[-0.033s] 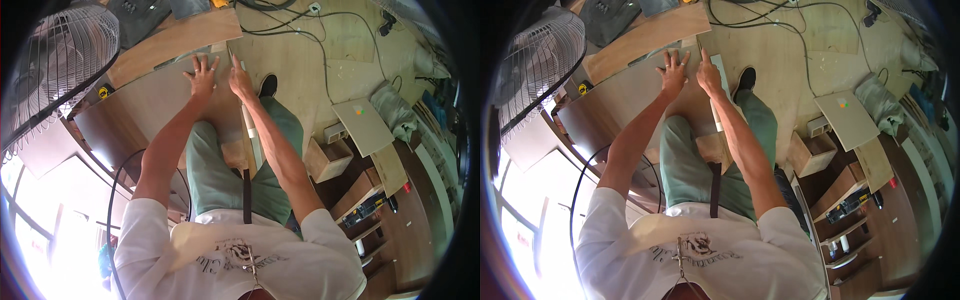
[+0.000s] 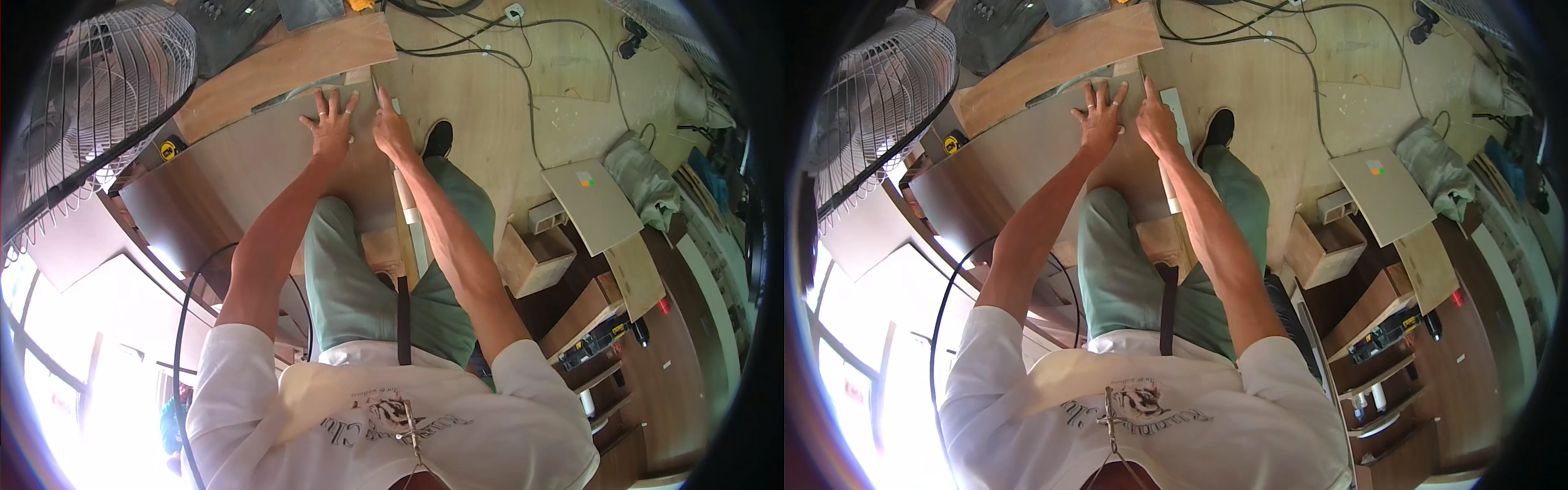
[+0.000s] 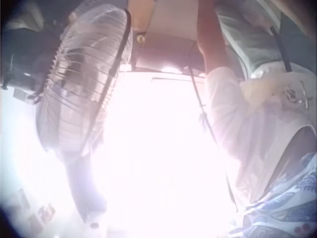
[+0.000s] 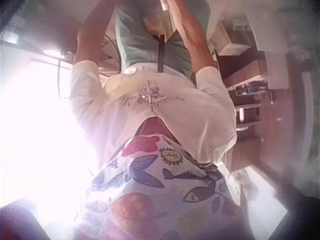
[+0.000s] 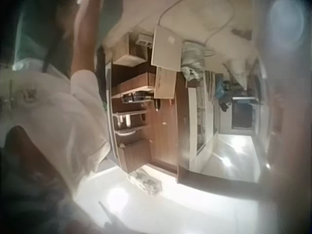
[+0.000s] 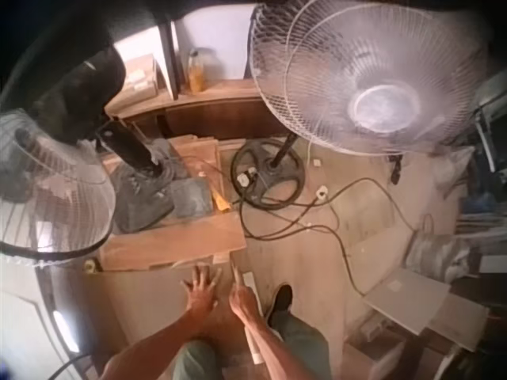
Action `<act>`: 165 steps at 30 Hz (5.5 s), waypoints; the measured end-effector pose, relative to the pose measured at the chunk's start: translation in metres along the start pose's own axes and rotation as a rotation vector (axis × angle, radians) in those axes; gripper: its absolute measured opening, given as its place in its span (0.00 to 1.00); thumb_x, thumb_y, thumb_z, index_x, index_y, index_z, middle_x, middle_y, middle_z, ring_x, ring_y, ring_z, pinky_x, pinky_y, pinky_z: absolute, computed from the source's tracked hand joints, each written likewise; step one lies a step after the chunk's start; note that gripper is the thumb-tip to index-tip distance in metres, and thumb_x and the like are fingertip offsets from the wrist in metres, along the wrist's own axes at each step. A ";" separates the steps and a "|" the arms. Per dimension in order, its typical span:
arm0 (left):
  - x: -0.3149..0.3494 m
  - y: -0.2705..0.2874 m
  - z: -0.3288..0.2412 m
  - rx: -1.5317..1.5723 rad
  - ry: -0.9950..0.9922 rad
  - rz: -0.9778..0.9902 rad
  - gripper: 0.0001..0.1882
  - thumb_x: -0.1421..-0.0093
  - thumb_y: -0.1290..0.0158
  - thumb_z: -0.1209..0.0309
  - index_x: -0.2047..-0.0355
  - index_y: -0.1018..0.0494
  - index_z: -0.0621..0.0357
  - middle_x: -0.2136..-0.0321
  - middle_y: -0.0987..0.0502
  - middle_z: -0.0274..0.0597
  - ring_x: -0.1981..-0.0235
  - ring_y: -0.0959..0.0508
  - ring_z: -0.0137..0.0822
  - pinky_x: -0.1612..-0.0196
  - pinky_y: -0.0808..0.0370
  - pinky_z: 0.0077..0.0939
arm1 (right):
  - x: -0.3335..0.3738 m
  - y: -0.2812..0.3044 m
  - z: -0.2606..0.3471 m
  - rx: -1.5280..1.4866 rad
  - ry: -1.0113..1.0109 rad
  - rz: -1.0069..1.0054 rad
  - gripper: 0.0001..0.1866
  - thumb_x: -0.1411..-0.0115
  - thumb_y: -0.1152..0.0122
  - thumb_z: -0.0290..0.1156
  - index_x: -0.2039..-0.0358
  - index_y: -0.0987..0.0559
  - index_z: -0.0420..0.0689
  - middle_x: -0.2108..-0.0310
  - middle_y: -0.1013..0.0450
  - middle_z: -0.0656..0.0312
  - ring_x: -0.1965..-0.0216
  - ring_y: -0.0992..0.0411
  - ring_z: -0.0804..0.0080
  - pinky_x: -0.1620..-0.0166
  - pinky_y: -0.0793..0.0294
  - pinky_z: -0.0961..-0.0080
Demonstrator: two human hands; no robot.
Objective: The person sands the edge of a curved wooden panel with a sanding block, then positions the panel into a wooden frame and marks it with a pencil.
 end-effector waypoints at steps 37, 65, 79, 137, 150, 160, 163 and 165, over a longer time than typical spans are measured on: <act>-0.005 0.014 -0.015 -0.003 0.006 0.005 0.55 0.54 0.30 0.64 0.32 0.54 0.28 0.32 0.55 0.42 0.30 0.61 0.58 0.45 0.40 0.82 | 0.023 0.004 -0.055 -0.273 0.079 -0.070 0.33 0.35 0.53 0.26 0.32 0.50 0.50 0.75 0.27 0.51 0.80 0.25 0.60 0.74 0.21 0.70; -0.005 0.005 -0.002 -0.014 0.020 -0.001 0.56 0.55 0.30 0.65 0.32 0.53 0.26 0.33 0.53 0.41 0.29 0.60 0.56 0.47 0.40 0.83 | 0.033 -0.026 -0.029 0.147 0.185 -0.189 0.38 0.41 0.48 0.25 0.31 0.49 0.44 0.77 0.25 0.41 0.74 0.25 0.41 0.70 0.25 0.49; -0.005 0.005 -0.005 0.002 0.009 0.020 0.55 0.54 0.31 0.65 0.31 0.54 0.26 0.33 0.53 0.41 0.30 0.59 0.57 0.46 0.40 0.83 | 0.032 -0.029 -0.040 0.070 0.161 -0.189 0.35 0.39 0.50 0.25 0.32 0.48 0.44 0.73 0.24 0.39 0.72 0.25 0.39 0.67 0.26 0.46; -0.005 0.005 -0.009 0.028 0.003 -0.016 0.54 0.55 0.30 0.67 0.32 0.51 0.28 0.33 0.54 0.43 0.30 0.60 0.58 0.47 0.40 0.84 | 0.076 -0.067 -0.087 0.042 0.103 -0.191 0.34 0.37 0.53 0.24 0.31 0.49 0.48 0.76 0.26 0.42 0.75 0.26 0.44 0.70 0.28 0.49; -0.003 0.002 -0.009 -0.007 -0.009 -0.042 0.55 0.56 0.30 0.68 0.32 0.51 0.31 0.34 0.52 0.44 0.31 0.58 0.60 0.48 0.38 0.83 | 0.079 -0.067 -0.094 0.048 0.116 -0.213 0.34 0.37 0.52 0.24 0.31 0.49 0.47 0.78 0.27 0.43 0.76 0.27 0.44 0.71 0.29 0.52; -0.004 0.006 -0.015 0.017 -0.042 -0.082 0.51 0.52 0.33 0.72 0.32 0.51 0.37 0.33 0.53 0.43 0.30 0.57 0.55 0.45 0.39 0.80 | 0.078 -0.054 -0.102 0.056 0.101 -0.126 0.34 0.38 0.50 0.26 0.32 0.47 0.45 0.70 0.24 0.40 0.68 0.25 0.41 0.64 0.25 0.52; 0.010 -0.015 -0.003 -0.057 -0.121 -0.086 0.49 0.51 0.34 0.72 0.32 0.49 0.39 0.32 0.53 0.41 0.29 0.57 0.51 0.42 0.39 0.75 | 0.065 -0.039 -0.063 -0.021 -0.010 -0.158 0.33 0.39 0.49 0.28 0.33 0.43 0.47 0.68 0.24 0.39 0.67 0.25 0.39 0.61 0.26 0.51; 0.001 -0.005 -0.014 -0.005 -0.146 -0.096 0.48 0.51 0.37 0.75 0.32 0.48 0.37 0.33 0.52 0.39 0.29 0.57 0.49 0.41 0.40 0.75 | 0.040 -0.035 -0.062 -0.143 0.079 -0.301 0.32 0.40 0.48 0.28 0.34 0.41 0.46 0.67 0.24 0.38 0.66 0.25 0.38 0.60 0.25 0.52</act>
Point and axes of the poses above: each hand's wrist, its own x-axis away from the middle knuckle, its own y-axis out of the back of the hand, z = x × y, the point moved 1 cm from there along -x, towards the middle knuckle
